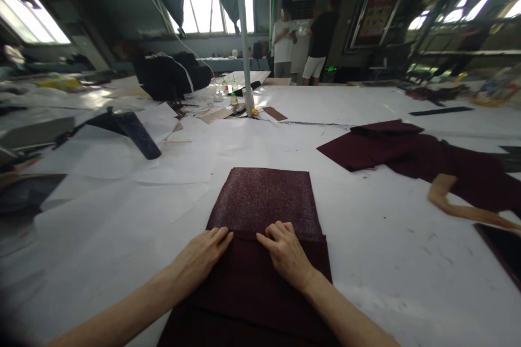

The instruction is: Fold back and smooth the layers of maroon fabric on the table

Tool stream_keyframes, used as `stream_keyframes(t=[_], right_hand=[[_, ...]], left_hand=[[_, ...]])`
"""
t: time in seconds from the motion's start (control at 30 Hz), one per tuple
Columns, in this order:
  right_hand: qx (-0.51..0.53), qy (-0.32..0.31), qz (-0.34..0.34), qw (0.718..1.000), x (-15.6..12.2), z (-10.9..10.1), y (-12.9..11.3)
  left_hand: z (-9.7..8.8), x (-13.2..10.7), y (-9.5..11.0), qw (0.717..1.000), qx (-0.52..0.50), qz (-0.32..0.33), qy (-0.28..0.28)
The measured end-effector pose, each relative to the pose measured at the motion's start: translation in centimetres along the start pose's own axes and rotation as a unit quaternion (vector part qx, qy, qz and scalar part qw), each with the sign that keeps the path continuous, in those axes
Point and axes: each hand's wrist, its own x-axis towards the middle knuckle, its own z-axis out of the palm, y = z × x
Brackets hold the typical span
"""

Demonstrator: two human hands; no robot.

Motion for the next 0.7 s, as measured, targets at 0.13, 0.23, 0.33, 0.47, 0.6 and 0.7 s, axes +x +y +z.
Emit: stream_keyframes(t=[0.13,0.23,0.33,0.47,0.6,0.7], right_hand=[[-0.012,0.012,0.008,1.0,-1.1,-0.9,0.6],[-0.024,0.016,0.013,0.999,-1.9,-1.4,1.0],[-0.034,0.023,0.01,0.999,-2.5,-1.8,1.5],[-0.051,0.032,0.008,0.998,-3.1,-2.3,2.1],[-0.056,0.016,0.017,0.998,-3.7,-2.8,2.6],[-0.053,0.015,0.017,0.998,-4.2,-3.3,3.0]], left_hand=[[0.3,0.6,1.4,1.0,0.018,-0.018,0.006],[0.2,1.0,2.2,0.999,0.014,-0.034,0.004],[0.0,1.4,2.4,1.0,0.008,-0.009,0.016],[-0.5,2.0,2.8,1.0,-0.003,0.023,0.019],[-1.2,2.7,3.8,1.0,-0.008,0.002,0.02],[-1.4,3.5,4.5,1.0,-0.01,0.021,0.016]])
